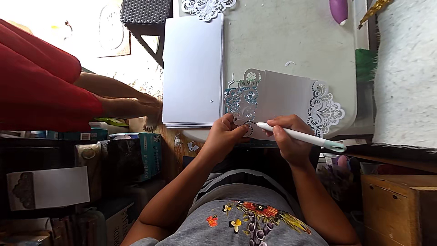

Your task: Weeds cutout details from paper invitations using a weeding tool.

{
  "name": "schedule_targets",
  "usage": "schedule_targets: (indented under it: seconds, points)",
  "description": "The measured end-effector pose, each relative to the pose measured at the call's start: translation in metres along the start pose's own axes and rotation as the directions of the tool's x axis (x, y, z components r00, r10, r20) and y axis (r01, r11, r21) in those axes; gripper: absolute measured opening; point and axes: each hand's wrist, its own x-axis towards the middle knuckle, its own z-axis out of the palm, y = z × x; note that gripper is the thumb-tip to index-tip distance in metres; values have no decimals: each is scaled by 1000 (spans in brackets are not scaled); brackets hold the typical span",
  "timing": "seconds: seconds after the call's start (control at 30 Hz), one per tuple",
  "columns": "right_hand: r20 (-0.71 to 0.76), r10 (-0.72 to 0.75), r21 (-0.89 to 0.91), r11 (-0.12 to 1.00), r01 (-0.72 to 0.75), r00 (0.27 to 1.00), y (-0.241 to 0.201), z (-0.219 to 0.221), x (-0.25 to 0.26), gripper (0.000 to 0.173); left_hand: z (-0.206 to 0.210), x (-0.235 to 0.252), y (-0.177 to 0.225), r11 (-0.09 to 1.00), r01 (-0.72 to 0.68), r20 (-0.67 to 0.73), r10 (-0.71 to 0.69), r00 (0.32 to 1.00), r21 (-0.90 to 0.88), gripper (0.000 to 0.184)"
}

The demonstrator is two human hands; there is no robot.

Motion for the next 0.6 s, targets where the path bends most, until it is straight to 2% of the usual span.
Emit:
schedule_targets:
  seconds: [0.2, 0.6]
  points:
    - [20, -36, -44, 998, 37, 999, 1, 1, -1, 13, -1, 0, 0, 1000, 2, 0, -2, 1000, 20, 15]
    - [61, -197, -154, 967, 204, 979, 4, 5, -1, 13, 0, -1, 1, 1000, 9, -11, -9, 1000, 16, 16]
